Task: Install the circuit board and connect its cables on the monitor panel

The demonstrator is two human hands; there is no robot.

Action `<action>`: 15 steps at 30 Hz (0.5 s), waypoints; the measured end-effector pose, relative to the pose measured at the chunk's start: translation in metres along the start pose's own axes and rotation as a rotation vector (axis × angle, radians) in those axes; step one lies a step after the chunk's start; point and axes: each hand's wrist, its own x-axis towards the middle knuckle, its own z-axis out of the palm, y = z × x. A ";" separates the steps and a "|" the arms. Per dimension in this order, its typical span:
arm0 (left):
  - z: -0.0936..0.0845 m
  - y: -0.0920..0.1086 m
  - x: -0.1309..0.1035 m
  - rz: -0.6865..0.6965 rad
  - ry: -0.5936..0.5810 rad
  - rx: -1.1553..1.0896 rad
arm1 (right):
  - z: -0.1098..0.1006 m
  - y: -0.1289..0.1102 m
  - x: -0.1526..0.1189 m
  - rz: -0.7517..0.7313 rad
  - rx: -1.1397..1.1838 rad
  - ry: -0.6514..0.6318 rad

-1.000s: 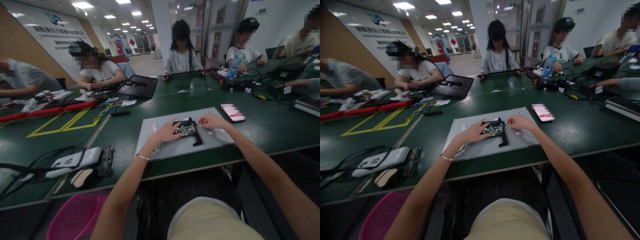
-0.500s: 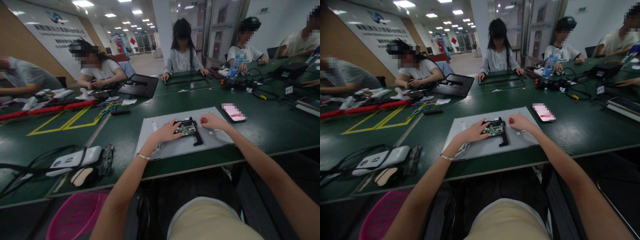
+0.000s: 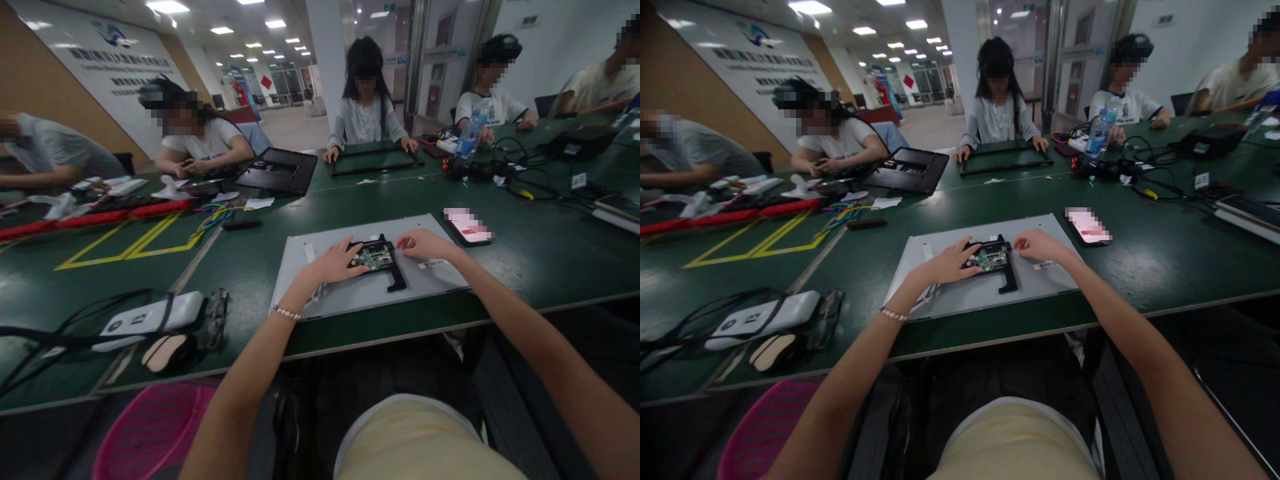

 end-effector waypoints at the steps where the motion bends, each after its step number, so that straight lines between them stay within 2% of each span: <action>1: 0.000 0.000 0.000 0.001 0.000 -0.003 | 0.000 0.000 0.000 0.001 0.009 -0.009; 4: -0.001 0.000 0.000 0.002 -0.003 -0.012 | 0.000 0.000 0.000 -0.001 -0.013 -0.018; 9: -0.003 0.002 -0.001 -0.003 -0.016 -0.012 | 0.001 0.000 0.001 0.001 -0.020 0.036; 15: -0.003 0.002 -0.002 0.004 -0.005 -0.009 | -0.002 -0.005 -0.002 0.006 0.001 -0.014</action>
